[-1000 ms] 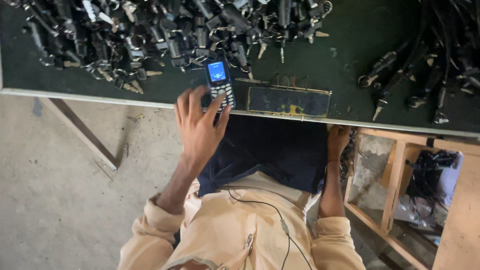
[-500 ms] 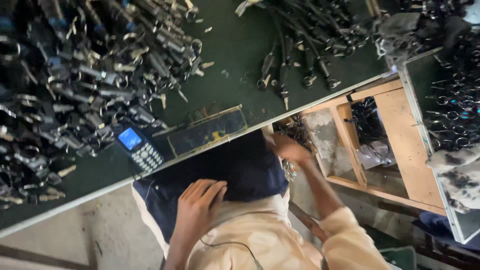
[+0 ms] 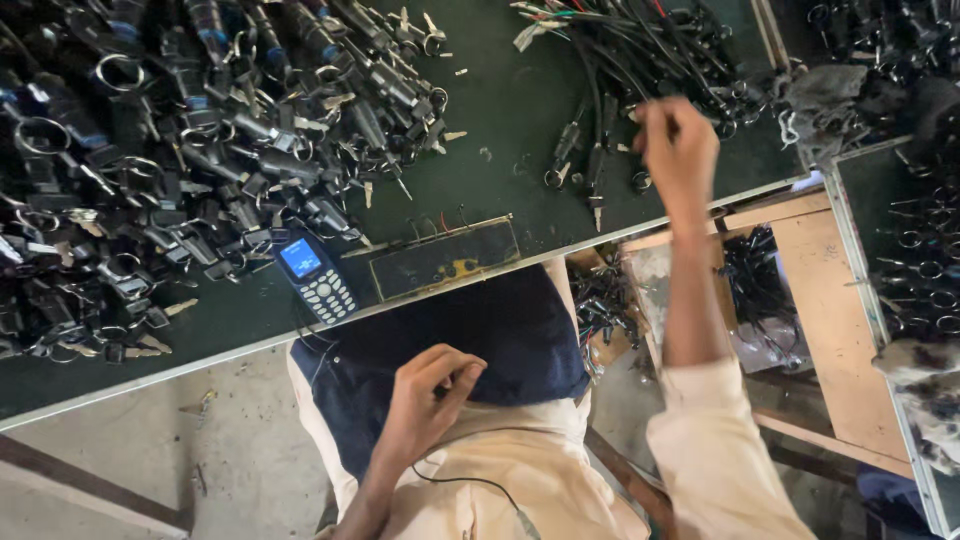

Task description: The person sits at a workbench covered with piles of black DC power connectors and wires. They strip and twist the ends of a wire, insert the wires into a connector barrel, screw the connector housing together by hand, and place the finished connector on the table, repeating the process with another wire and connector.

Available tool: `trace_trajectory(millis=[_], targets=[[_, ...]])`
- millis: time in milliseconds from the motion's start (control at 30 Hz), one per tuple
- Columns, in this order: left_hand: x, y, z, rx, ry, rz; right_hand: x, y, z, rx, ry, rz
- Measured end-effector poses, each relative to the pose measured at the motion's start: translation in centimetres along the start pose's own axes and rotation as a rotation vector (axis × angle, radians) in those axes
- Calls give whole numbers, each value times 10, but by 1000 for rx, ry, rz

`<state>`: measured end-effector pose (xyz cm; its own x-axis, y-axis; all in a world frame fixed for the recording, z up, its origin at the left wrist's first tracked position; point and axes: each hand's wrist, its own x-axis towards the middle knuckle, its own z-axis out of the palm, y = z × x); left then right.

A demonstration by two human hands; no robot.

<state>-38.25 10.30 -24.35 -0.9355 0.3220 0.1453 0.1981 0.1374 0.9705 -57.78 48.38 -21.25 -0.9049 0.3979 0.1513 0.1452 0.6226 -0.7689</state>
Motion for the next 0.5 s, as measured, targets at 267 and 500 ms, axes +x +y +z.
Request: trace_trajectory(millis=[267,500], targets=[[-21,6,1,65,-37,4,66,25,91,-374,216,-503],[-14,10,-16,-26,2,-141,-13,-70,40,416,-61,-172]])
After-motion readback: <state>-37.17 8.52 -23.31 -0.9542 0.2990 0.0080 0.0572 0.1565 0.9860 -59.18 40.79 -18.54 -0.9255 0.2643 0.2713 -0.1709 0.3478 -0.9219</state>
